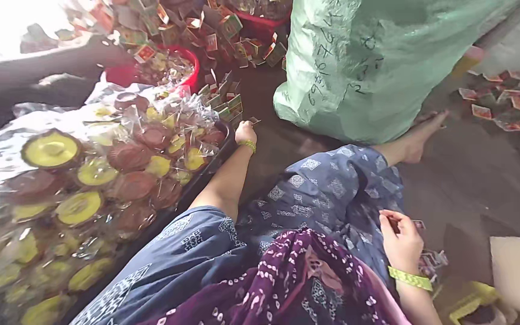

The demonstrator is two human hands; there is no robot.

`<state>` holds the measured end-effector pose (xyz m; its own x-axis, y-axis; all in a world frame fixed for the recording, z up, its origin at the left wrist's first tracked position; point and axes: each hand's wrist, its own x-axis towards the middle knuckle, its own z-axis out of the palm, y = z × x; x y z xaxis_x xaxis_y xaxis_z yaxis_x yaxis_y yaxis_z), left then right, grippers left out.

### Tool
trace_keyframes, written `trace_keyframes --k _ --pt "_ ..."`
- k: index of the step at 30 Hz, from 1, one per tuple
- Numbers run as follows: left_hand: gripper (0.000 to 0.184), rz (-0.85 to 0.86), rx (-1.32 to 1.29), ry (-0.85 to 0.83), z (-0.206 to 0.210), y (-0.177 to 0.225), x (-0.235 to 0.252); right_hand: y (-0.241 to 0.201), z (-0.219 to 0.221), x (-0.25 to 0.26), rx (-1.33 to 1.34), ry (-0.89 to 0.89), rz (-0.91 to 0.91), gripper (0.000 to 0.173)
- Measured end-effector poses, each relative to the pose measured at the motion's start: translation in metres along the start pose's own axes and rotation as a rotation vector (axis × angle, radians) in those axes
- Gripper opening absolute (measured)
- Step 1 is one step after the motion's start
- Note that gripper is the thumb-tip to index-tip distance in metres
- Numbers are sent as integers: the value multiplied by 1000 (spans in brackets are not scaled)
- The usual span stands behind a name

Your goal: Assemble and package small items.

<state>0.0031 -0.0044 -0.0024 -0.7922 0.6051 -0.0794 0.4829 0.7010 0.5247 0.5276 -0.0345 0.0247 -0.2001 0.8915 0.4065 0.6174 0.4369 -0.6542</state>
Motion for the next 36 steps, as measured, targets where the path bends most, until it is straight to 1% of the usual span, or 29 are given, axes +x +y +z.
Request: trace_keyframes --k 2,3,6,7,10,12,14,16,17,19,20,21,22,23,25,26,27,28,29,30,31,32,34,35,36 --pt "30 137 -50 40 2 4 -9 -1 -1 1 16 11 -5 20" --pt "29 241 -110 62 0 8 -17 -2 -1 1 27 13 -4 19" --pt "24 661 -396 126 -11 30 -57 -9 -3 2 103 20 -1 18" --pt "22 800 -520 119 -17 40 -75 -15 -4 3 149 15 14 18" --pt "17 1138 -851 -30 -41 74 -132 -41 -11 11 341 -50 162 23" --pt "21 1286 -972 -185 -57 100 -167 -60 -15 18 584 -108 259 29" --pt "30 1372 -1035 -406 -66 124 -197 -70 -19 24 844 -213 270 42" --pt "30 1365 -1118 -684 -63 144 -224 -76 -27 24 1072 -429 231 55" --pt "28 1332 -1166 -828 -57 152 -236 -77 -33 21 1169 -559 188 57" --pt "26 1234 -1226 -1070 -41 162 -255 -78 -44 8 1294 -719 128 52" --pt "26 1178 -1244 -1158 -33 164 -262 -78 -48 1 1301 -743 109 47" --pt "25 1114 -1261 -1220 -26 164 -268 -78 -52 -6 1286 -725 115 44" --pt "25 1017 -1278 -1259 -19 164 -274 -79 -56 -14 1261 -667 160 42" --pt "30 889 -1274 -1280 -12 162 -280 -80 -61 -22 1228 -573 233 41" --pt "47 620 -1169 -1298 2 160 -291 -81 -65 -33 1108 -329 362 37" --pt "58 536 -1089 -1321 10 160 -295 -80 -64 -34 1005 -213 391 40" --pt "65 510 -1013 -1359 21 160 -299 -78 -62 -34 856 -109 413 44" --pt "63 517 -946 -1390 31 159 -301 -72 -59 -34 688 -41 416 48" --pt "62 540 -876 -1397 41 159 -304 -65 -57 -34 525 -4 388 47" --pt "71 572 -796 -1362 47 161 -307 -58 -56 -35 401 5 362 41" --pt "81 613 -724 -1306 54 161 -309 -51 -57 -35 341 -3 368 37" --pt "87 643 -680 -1269 61 162 -309 -44 -61 -33 323 -14 408 43" --pt "87 683 -670 -1251 72 157 -306 -21 -69 -24 320 12 562 73" --pt "85 699 -686 -1257 75 154 -304 1 -72 -21 293 27 644 74" --pt "84 720 -704 -1266 77 151 -302 28 -73 -20 195 37 721 66"
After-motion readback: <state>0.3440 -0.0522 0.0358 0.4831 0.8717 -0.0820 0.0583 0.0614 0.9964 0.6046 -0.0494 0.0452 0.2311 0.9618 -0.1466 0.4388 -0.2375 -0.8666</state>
